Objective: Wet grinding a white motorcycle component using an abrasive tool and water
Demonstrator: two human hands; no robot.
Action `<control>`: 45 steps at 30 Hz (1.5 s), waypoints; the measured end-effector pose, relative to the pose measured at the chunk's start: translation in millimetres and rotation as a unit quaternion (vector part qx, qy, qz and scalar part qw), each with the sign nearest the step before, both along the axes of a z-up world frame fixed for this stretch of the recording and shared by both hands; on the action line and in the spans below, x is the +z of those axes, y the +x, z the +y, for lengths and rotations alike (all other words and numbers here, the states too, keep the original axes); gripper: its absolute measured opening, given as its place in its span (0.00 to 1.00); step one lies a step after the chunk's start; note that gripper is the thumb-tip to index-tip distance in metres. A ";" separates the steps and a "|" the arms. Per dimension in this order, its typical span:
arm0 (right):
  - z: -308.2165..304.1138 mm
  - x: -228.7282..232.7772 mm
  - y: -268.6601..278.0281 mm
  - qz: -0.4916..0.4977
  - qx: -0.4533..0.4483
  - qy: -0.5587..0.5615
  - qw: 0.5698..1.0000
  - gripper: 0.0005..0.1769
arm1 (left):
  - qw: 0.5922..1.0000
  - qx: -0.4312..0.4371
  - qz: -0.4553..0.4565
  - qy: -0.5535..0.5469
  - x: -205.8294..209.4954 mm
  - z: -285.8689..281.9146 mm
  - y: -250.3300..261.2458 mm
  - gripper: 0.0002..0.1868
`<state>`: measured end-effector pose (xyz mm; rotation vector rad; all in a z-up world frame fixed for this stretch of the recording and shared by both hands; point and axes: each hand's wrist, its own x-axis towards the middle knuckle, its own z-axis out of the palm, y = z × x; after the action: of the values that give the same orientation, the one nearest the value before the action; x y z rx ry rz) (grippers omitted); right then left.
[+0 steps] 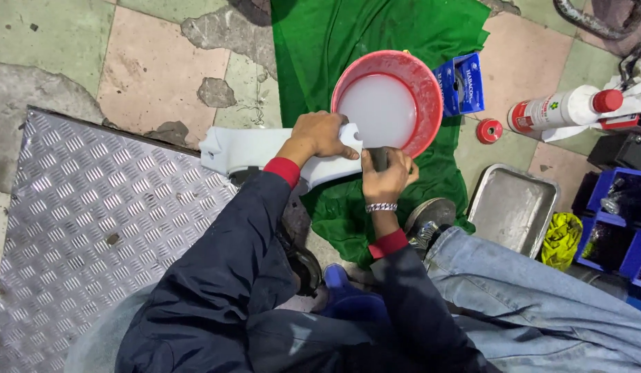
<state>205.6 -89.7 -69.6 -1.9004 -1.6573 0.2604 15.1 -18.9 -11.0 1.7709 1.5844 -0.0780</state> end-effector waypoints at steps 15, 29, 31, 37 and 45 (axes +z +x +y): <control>19.8 -2.4 0.5 0.032 0.010 -0.006 0.999 0.19 | 1.000 -0.010 -0.008 0.007 0.5 2.3 -1.7 0.44; 53.3 3.2 24.5 0.013 0.004 -0.123 0.992 0.24 | 1.000 0.002 -0.007 -0.011 11.2 -0.2 -0.6 0.45; 75.8 1.5 29.5 0.000 -0.003 -0.176 0.984 0.30 | 1.000 0.001 -0.006 -0.022 8.4 -3.2 -0.5 0.45; 152.3 -77.3 26.4 -0.158 0.101 -0.337 0.923 0.17 | 1.000 0.013 -0.011 -0.010 9.1 -1.3 -1.3 0.43; 91.3 45.9 16.7 -0.081 0.110 -0.226 0.965 0.23 | 1.000 0.006 -0.017 -0.015 2.6 0.7 -1.5 0.46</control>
<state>222.3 1.6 -23.8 -2.1041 -2.0596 0.6336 13.6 -18.1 -8.5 1.7305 1.5613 -0.0643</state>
